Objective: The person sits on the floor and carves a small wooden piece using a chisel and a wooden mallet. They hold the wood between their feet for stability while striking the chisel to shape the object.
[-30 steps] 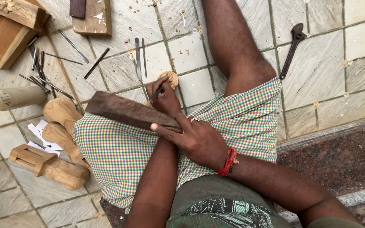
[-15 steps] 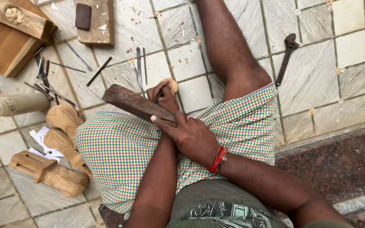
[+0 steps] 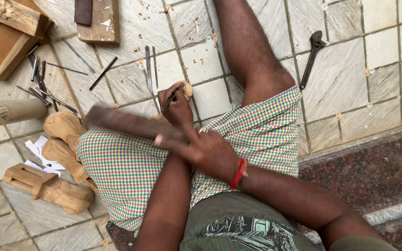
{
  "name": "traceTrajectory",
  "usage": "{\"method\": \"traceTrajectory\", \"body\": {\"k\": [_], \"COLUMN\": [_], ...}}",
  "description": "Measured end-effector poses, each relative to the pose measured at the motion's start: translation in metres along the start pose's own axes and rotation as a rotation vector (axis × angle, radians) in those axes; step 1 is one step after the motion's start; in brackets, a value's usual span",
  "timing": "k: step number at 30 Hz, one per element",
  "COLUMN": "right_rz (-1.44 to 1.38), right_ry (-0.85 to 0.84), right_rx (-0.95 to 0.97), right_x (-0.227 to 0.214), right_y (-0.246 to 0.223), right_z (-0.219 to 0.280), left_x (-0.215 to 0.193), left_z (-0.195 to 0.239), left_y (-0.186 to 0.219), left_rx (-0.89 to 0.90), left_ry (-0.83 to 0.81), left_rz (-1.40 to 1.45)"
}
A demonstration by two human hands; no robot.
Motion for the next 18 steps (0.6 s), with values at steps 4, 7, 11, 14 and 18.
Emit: {"method": "traceTrajectory", "body": {"k": [4,7,11,14,18], "right_rz": [0.016,-0.119,-0.204,-0.202,-0.197], "right_ry": [0.045,-0.002,0.040,-0.014,-0.050], "right_rx": [0.110,0.100,0.014,0.039,0.064], "right_x": [-0.013,-0.003,-0.007,-0.005,-0.011], "right_y": [0.013,0.005,-0.014,-0.014,-0.014], "right_z": [-0.011,0.005,0.010,0.005,0.001], "left_x": [0.004,-0.003,-0.003,0.000,0.001], "left_z": [-0.006,0.010,0.007,0.009,0.017], "left_y": [0.007,-0.003,-0.018,-0.013,-0.008], "left_rx": [0.060,0.018,-0.214,-0.198,-0.151], "left_ry": [-0.042,-0.069,-0.129,-0.144,-0.088], "left_rz": [0.081,-0.050,0.230,0.206,0.182]}}
Point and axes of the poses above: each hand's wrist, its own z-axis away from the middle knuckle, its own x-axis out of the palm, y = z × x, the point moved 10 cm from there along -z, towards the middle knuckle, and after that the axes turned 15 degrees about -z, right-handed, at the moved point
